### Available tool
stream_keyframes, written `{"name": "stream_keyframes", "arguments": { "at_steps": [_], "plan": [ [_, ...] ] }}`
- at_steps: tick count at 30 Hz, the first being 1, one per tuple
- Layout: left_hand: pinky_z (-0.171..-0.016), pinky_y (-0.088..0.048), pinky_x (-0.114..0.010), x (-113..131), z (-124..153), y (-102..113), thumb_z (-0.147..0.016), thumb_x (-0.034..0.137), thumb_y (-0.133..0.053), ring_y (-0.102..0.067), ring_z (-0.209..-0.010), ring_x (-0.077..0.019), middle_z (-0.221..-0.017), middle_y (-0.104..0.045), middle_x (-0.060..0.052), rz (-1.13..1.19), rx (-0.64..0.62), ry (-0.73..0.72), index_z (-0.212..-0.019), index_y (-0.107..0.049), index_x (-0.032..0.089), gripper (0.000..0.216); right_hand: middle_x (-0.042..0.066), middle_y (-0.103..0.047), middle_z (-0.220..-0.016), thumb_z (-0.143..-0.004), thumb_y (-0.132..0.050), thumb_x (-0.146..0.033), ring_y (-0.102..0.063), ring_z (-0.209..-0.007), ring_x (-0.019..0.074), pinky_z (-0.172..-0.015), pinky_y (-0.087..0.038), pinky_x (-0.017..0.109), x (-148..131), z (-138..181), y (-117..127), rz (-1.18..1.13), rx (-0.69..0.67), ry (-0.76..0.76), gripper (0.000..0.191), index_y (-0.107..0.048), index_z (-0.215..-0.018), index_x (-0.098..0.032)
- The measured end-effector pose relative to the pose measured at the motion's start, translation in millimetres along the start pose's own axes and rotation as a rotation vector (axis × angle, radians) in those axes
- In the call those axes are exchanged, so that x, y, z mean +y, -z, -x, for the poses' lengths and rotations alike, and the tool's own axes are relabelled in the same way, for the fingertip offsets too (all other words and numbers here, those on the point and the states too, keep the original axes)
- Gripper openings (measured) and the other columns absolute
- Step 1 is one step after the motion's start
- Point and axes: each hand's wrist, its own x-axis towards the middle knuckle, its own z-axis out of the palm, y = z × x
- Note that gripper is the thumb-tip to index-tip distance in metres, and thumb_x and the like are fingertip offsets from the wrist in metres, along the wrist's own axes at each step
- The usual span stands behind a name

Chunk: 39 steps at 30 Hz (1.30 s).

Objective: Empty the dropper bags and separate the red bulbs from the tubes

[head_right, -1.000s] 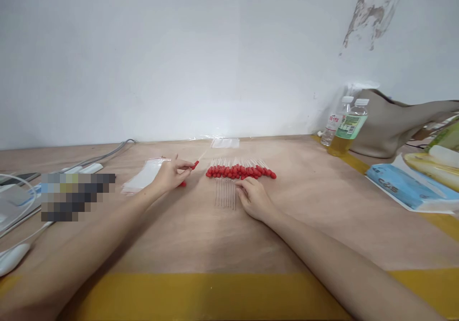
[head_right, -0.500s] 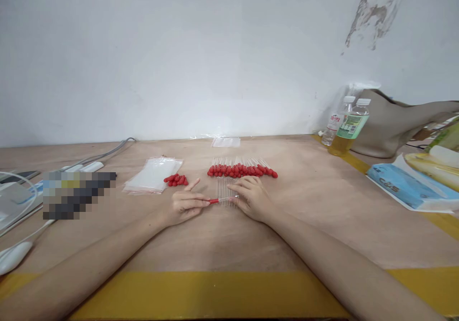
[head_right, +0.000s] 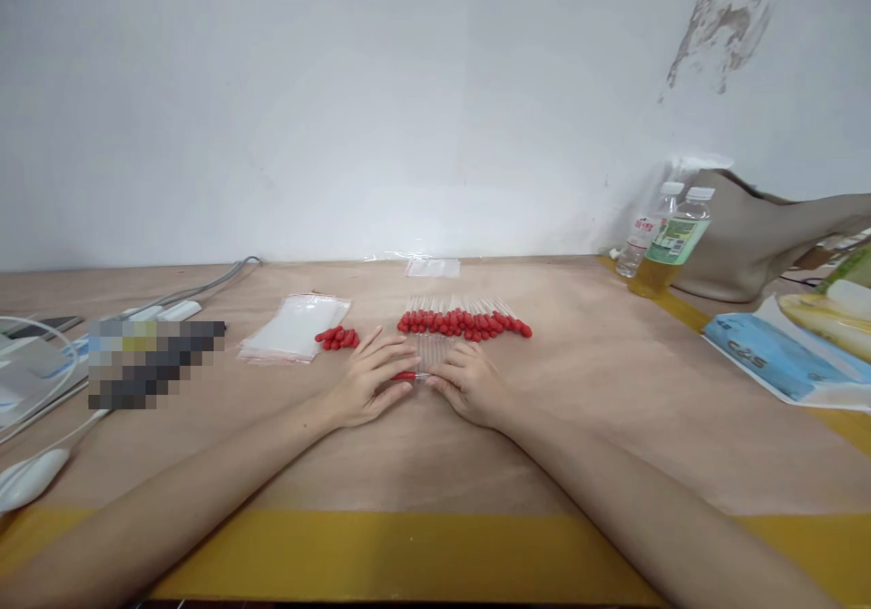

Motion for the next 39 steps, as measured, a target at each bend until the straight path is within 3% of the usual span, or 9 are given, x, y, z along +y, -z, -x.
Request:
{"name": "stream_keyframes", "arguments": {
  "at_steps": [9,19,23,27,30,33,36,39],
  "plan": [
    [-0.105,-0.026,-0.044,4.2,-3.9,-3.7,-0.085,0.026,-0.046,-0.054,-0.095,-0.0161,-0.093,-0.064,-0.004,-0.071,0.032,-0.070,-0.092,-0.060,0.019,0.018,0.005,-0.066,-0.094,-0.087,-0.043,-0.024,-0.059,-0.089,0.0158,-0.079,-0.049,0.032,-7.9,-3.6,-1.1,-0.186,0.032,0.057,0.022,-0.061,-0.098,-0.020],
    [-0.107,-0.020,-0.044,10.1,-6.0,5.1,-0.089,0.026,-0.035,-0.054,-0.090,-0.0144,-0.083,-0.062,-0.002,-0.054,-0.091,-0.008,-0.077,-0.058,0.019,0.027,0.005,-0.066,-0.092,-0.086,-0.043,-0.020,-0.059,-0.098,0.0164,-0.089,-0.049,0.035,-1.5,1.7,-4.1,-0.051,0.058,0.165,0.019,-0.059,-0.096,-0.021],
    [-0.105,-0.022,-0.042,10.9,-5.6,6.6,-0.089,0.026,-0.035,-0.054,-0.087,-0.0136,-0.081,-0.061,-0.001,-0.034,-0.118,0.005,-0.076,-0.056,0.018,0.026,0.008,-0.066,-0.097,-0.085,-0.045,-0.018,-0.058,-0.100,0.0181,-0.090,-0.049,0.037,-0.4,3.8,-5.7,0.030,0.128,0.240,0.018,-0.060,-0.095,-0.018],
    [-0.103,-0.024,-0.040,9.7,-0.6,7.3,-0.089,0.025,-0.034,-0.054,-0.086,-0.0138,-0.081,-0.061,-0.002,-0.018,-0.115,-0.005,-0.077,-0.056,0.019,0.026,0.008,-0.065,-0.099,-0.085,-0.043,-0.016,-0.055,-0.105,0.0184,-0.093,-0.047,0.040,-1.0,7.0,-2.0,0.020,0.100,0.255,0.022,-0.060,-0.099,-0.019],
    [-0.095,-0.033,-0.039,0.9,8.5,11.4,-0.089,0.025,-0.032,-0.054,-0.082,-0.0156,-0.077,-0.060,-0.003,-0.019,-0.097,0.042,-0.077,-0.056,0.019,0.027,0.006,-0.065,-0.098,-0.086,-0.043,-0.019,-0.055,-0.104,0.0187,-0.091,-0.047,0.040,7.7,10.6,6.4,-0.021,0.130,0.177,0.022,-0.061,-0.099,-0.022],
    [-0.077,-0.042,-0.033,-14.3,15.4,21.3,-0.089,0.027,-0.032,-0.052,-0.077,-0.0167,-0.075,-0.057,-0.005,-0.028,-0.012,0.184,-0.079,-0.056,0.018,0.028,0.006,-0.067,-0.088,-0.086,-0.044,-0.025,-0.060,-0.089,0.0185,-0.080,-0.049,0.035,22.6,13.0,15.4,0.048,0.194,-0.055,0.022,-0.063,-0.096,-0.022],
    [-0.072,-0.045,-0.029,-31.6,15.3,34.6,-0.089,0.029,-0.035,-0.052,-0.077,-0.0156,-0.079,-0.054,-0.004,0.003,0.129,0.332,-0.088,-0.058,0.019,0.025,0.005,-0.064,-0.069,-0.085,-0.044,-0.030,-0.058,-0.069,0.0161,-0.068,-0.042,0.031,30.8,12.6,19.7,0.226,0.113,-0.235,0.025,-0.067,-0.088,-0.021],
    [-0.080,-0.045,-0.031,-52.8,15.9,46.6,-0.087,0.029,-0.037,-0.052,-0.087,-0.0172,-0.087,-0.053,-0.005,-0.036,0.240,0.482,-0.096,-0.060,0.019,0.026,0.005,-0.063,-0.068,-0.083,-0.044,-0.027,-0.057,-0.071,0.0166,-0.069,-0.035,0.030,28.3,11.0,20.0,0.357,-0.001,-0.307,0.025,-0.068,-0.085,-0.020]
  ]
}}
